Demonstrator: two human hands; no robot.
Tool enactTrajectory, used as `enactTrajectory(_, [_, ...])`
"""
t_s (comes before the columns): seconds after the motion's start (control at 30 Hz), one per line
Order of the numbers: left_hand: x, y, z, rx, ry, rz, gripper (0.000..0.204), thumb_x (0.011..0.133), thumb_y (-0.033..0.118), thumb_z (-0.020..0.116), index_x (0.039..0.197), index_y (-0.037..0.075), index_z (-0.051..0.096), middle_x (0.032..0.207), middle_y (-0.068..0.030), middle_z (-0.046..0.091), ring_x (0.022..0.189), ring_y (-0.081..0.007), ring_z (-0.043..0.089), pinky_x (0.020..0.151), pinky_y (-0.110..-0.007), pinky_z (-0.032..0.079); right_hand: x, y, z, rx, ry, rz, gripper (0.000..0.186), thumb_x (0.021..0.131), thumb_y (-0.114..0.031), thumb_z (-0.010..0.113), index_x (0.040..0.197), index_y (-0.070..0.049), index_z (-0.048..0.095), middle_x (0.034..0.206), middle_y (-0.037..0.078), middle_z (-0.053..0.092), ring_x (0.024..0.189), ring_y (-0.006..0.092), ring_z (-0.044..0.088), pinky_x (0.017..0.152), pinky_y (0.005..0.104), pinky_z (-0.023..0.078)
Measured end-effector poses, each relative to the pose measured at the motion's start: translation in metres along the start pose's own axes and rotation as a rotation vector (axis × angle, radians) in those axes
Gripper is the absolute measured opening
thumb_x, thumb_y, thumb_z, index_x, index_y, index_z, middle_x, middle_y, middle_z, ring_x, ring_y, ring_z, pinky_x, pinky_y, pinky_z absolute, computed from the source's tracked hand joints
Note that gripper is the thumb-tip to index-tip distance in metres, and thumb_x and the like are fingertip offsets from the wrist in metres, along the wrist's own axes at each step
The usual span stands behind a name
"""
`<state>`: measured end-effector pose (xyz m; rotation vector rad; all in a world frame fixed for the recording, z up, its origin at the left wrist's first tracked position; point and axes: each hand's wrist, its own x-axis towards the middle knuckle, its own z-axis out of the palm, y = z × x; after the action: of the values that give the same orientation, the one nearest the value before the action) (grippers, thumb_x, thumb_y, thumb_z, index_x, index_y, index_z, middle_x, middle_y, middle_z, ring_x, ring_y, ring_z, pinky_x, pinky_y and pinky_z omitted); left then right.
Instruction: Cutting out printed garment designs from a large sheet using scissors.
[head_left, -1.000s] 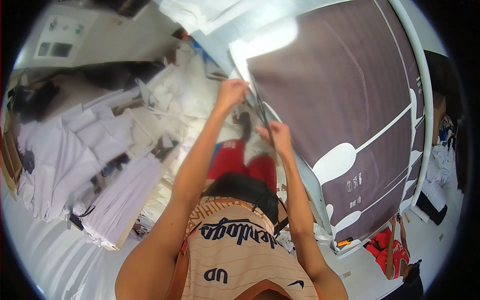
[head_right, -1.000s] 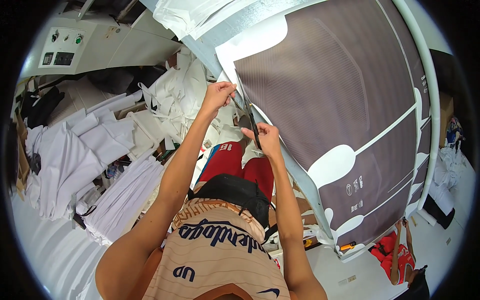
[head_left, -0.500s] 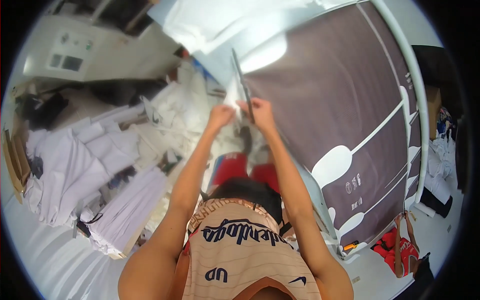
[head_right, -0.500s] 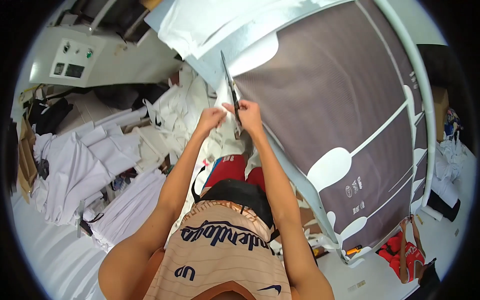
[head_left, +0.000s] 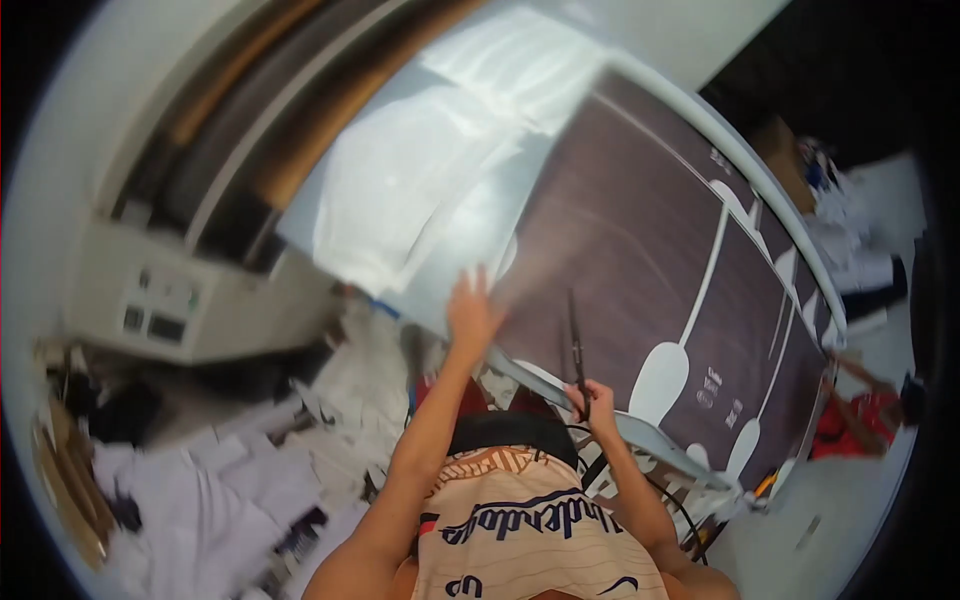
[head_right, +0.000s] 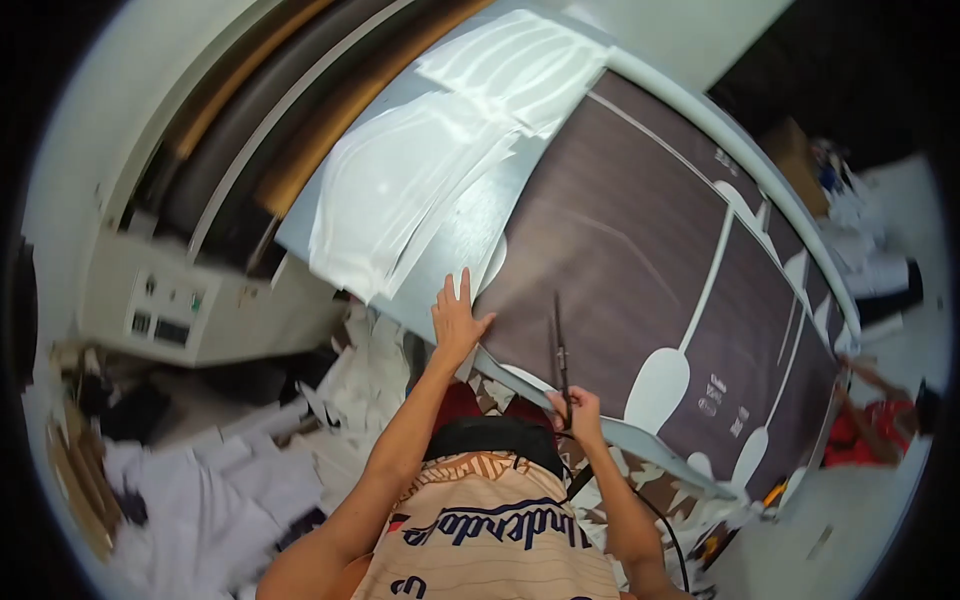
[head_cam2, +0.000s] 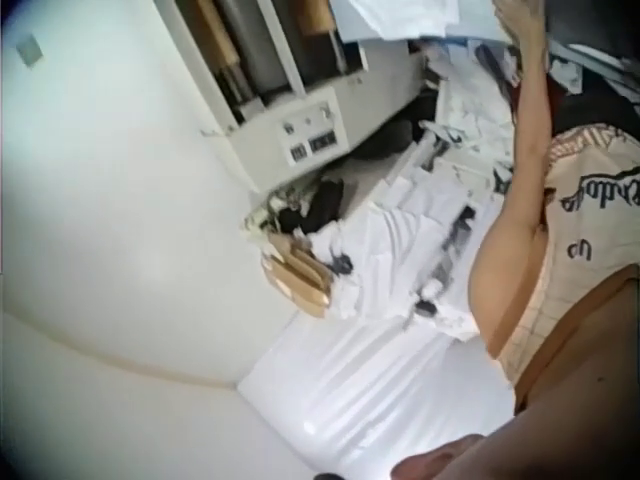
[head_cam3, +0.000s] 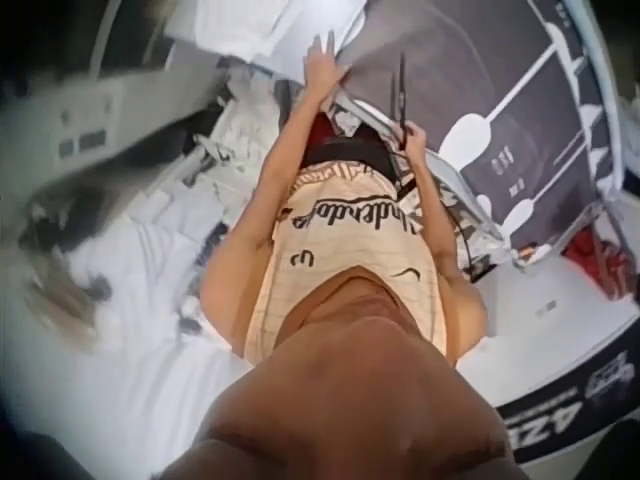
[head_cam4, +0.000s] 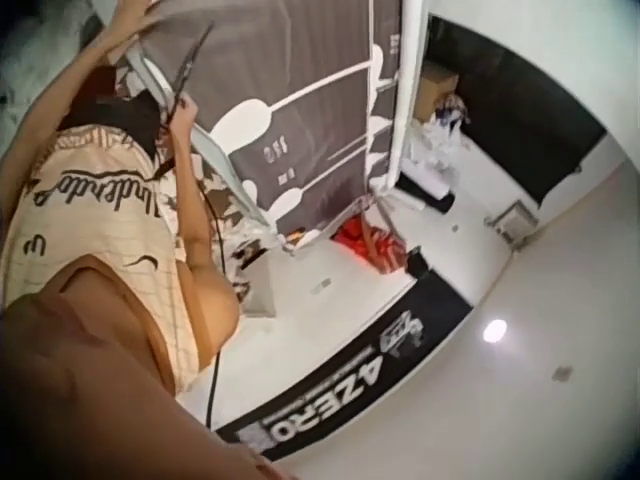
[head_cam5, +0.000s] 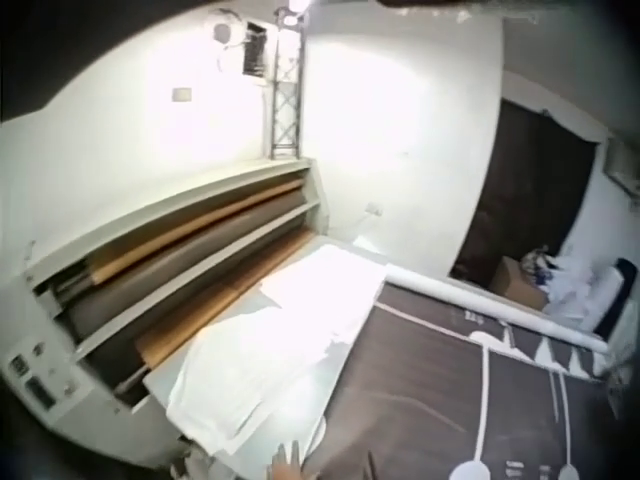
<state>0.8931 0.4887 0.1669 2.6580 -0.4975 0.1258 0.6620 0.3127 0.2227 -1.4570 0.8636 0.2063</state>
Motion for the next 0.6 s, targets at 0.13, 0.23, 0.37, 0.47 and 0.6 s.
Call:
enactTrajectory(0.13, [0.022,-0.12,0.084,-0.405,-0.008,-0.095,0.058,0.083,0.033,0.077,0.13,0.002,0.061,0.106,-0.0217,0.068,0.093,-0.0343,0.066,0.08,-0.043,0.052,0.013,-0.02,0.056,0.043,0.292,-0.023,0.03,0.092,-0.025,0.076,0.075,-0.006,0.06,0.055,-0.002,0.053,0.041,0.0063,0.047,0.039,0.0232,0.034])
enactTrajectory(0.23, [0.056,-0.146,0.086,-0.457,-0.329,-0.117,0.043,0.093,0.033,0.065,0.109,-0.007,0.067,0.096,-0.0237,0.071,0.091,-0.0327,0.071,0.084,-0.042,0.055,-0.007,-0.011,0.111,0.3,0.459,0.076,0.031,0.093,-0.028,0.074,0.075,-0.007,0.06,0.055,-0.003,0.052,0.041,0.0061,0.047,0.039,0.0235,0.034])
enactTrajectory(0.37, [0.07,-0.163,0.082,-0.867,-0.983,-0.398,0.032,0.097,0.03,0.065,0.094,-0.002,0.068,0.069,-0.0078,0.068,0.06,-0.0144,0.064,0.056,-0.029,0.051,-0.029,-0.004,0.219,0.507,0.353,0.111,0.029,0.096,-0.025,0.068,0.075,-0.008,0.057,0.058,-0.003,0.051,0.041,0.0064,0.047,0.039,0.0226,0.033])
enactTrajectory(0.47, [0.076,-0.162,0.08,-0.973,-1.158,-0.516,0.035,0.101,0.032,0.061,0.09,0.0,0.067,0.074,-0.0068,0.069,0.06,-0.0118,0.063,0.055,-0.027,0.051,-0.03,0.009,0.276,0.357,0.299,0.18,0.033,0.092,-0.029,0.073,0.073,-0.008,0.057,0.057,-0.003,0.052,0.042,0.0062,0.049,0.04,0.0222,0.033])
enactTrajectory(0.6, [0.078,-0.157,0.07,-0.922,-1.154,-0.449,0.039,0.1,0.035,0.061,0.084,0.0,0.065,0.072,-0.0086,0.068,0.055,-0.0161,0.063,0.052,-0.031,0.051,-0.026,0.007,0.32,0.559,0.29,0.313,0.036,0.092,-0.034,0.074,0.076,-0.007,0.057,0.06,-0.001,0.052,0.044,0.0078,0.049,0.041,0.024,0.035])
